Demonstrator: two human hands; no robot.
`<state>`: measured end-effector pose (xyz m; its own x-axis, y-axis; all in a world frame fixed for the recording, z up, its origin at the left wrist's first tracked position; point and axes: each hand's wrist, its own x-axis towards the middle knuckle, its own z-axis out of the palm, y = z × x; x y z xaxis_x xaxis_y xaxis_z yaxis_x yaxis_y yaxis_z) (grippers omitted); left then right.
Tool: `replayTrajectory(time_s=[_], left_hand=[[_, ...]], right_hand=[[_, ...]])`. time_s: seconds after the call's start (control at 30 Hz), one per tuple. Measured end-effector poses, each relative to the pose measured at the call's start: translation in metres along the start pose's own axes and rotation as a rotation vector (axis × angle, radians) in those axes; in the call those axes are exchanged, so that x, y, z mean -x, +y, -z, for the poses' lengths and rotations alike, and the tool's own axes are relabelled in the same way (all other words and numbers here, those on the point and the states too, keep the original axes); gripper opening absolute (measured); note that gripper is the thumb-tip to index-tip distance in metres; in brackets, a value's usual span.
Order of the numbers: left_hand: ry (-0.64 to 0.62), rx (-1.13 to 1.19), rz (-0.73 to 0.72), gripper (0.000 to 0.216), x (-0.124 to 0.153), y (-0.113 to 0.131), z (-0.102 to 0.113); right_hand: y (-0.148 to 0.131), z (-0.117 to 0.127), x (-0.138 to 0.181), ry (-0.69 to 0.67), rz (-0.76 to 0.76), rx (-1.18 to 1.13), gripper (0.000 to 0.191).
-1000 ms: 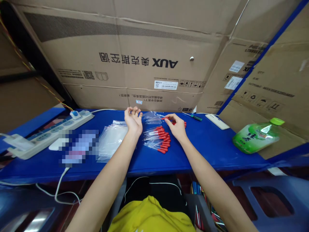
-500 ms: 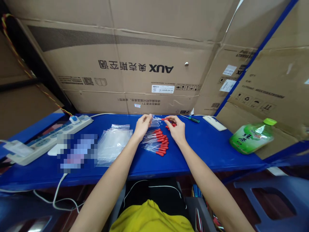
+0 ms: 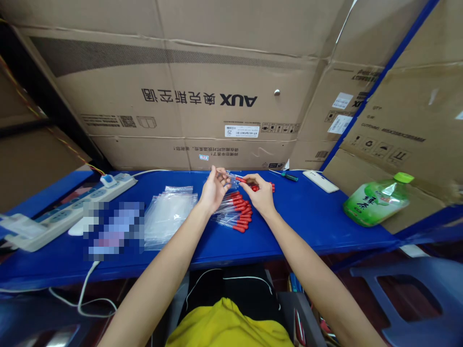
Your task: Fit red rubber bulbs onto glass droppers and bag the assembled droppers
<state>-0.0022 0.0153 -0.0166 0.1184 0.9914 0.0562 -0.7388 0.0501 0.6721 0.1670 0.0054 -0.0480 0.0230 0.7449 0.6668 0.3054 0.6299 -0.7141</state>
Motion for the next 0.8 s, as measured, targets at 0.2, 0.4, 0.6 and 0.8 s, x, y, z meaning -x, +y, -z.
replayTrajectory(time_s=[0.2, 0.4, 0.6, 0.8], left_hand=[[-0.013, 0.044, -0.041, 0.046, 0.004, 0.003, -0.001], [-0.119, 0.21, 0.02, 0.047, 0.008, 0.001, -0.005], [-0.111, 0.252, -0.02, 0.044, 0.011, 0.002, -0.006], [-0.11, 0.282, -0.03, 0.044, 0.012, -0.001, -0.009]], right_hand=[[0.003, -0.003, 0.001, -0.007, -0.035, -0.069, 0.026], [0.006, -0.006, 0.004, -0.015, -0.026, -0.079, 0.026], [0.002, -0.005, 0.005, -0.047, -0.008, -0.083, 0.024], [-0.006, -0.004, 0.005, -0.066, 0.011, -0.052, 0.023]])
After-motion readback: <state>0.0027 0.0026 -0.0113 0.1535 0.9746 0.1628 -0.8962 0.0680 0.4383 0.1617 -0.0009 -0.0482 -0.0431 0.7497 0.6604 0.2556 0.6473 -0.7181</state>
